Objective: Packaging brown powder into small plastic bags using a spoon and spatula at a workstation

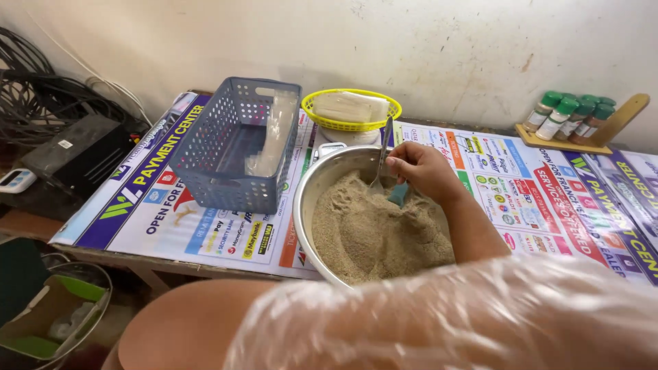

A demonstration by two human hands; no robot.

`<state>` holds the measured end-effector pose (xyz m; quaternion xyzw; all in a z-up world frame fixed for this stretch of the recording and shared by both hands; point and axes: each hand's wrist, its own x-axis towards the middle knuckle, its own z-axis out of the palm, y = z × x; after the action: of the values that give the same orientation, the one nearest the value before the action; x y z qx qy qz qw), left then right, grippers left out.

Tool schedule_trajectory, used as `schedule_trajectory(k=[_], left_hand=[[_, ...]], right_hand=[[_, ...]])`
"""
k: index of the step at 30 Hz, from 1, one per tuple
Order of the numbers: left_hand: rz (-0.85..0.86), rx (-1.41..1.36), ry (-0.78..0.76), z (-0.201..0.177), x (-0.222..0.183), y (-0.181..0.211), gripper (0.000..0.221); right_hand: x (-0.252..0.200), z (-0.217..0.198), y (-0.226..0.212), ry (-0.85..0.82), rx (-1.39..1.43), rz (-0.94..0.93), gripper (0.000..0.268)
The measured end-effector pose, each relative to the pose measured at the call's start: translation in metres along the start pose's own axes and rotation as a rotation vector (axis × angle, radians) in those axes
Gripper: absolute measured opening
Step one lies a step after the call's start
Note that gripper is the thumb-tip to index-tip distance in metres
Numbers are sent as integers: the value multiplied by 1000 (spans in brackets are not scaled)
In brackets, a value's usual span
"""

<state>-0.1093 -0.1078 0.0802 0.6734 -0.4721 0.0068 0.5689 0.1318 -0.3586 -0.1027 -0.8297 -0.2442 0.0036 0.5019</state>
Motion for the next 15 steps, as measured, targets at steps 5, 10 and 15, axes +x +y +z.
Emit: schedule_trajectory(k=[5,10,15], left_hand=[[24,65,10,-1,15,-5,49],[4,194,39,-21,16,-8,46],[8,343,127,-76,-10,-80,43]], right_hand=[[-1,1,-9,56,21,2,22],[-3,-3,-22,37,-142,68,27],[2,-1,-24,40,-233,153,27]])
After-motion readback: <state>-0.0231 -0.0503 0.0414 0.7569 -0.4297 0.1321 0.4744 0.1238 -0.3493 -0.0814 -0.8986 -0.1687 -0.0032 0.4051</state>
